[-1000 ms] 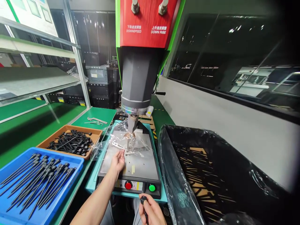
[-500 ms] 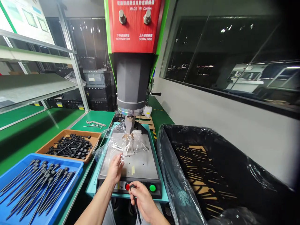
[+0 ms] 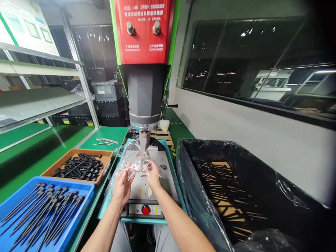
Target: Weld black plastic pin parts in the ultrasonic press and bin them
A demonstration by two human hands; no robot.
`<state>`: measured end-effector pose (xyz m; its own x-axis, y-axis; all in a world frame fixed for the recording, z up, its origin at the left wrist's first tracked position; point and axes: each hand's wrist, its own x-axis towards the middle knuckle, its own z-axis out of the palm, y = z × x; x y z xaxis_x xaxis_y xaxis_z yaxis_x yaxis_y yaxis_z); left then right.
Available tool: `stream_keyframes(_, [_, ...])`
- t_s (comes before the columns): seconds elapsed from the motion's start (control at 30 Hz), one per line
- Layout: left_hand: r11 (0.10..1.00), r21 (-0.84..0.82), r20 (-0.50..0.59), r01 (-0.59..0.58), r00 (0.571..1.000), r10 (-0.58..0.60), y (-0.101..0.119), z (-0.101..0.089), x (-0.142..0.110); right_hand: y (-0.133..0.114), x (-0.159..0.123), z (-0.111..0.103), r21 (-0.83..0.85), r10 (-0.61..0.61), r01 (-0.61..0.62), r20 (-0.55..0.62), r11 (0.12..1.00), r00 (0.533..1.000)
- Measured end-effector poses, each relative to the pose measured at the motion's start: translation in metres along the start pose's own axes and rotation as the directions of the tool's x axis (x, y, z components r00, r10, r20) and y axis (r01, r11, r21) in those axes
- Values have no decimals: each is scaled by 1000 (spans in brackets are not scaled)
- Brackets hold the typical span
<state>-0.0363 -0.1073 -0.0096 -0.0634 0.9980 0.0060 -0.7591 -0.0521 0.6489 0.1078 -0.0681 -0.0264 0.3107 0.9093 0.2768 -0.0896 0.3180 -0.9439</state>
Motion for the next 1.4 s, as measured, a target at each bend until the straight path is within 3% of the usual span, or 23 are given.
stream_keyframes(0.1, [1000,10,-71,13,997,-12,-2,-5,9,-1,23,-5,-69,-62,56,-88,996,994])
stream_keyframes(0.23, [1000,16,-83,26,996,-24,-6,-12,16,3,44,-1,-104,-55,43,-123,994,991])
stream_keyframes(0.63, [991,107,-95,78,993,-68,-10,-23,19,18,76,13,52,197,-198,18,979,980])
stream_keyframes(0.83, [987,121,-74,101,993,-93,-13,-28,17,9,75,2,125,215,-230,124,965,969])
stream_keyframes(1.03, [985,119,-88,124,990,-114,-17,-30,18,13,76,2,176,247,-264,114,948,962])
stream_keyframes(1.17, [987,103,-143,120,984,-104,-21,-35,22,22,68,-8,231,269,-285,99,930,958])
stream_keyframes(1.4, [988,87,-214,127,971,-106,-27,-53,21,46,20,-56,316,485,-515,174,797,857])
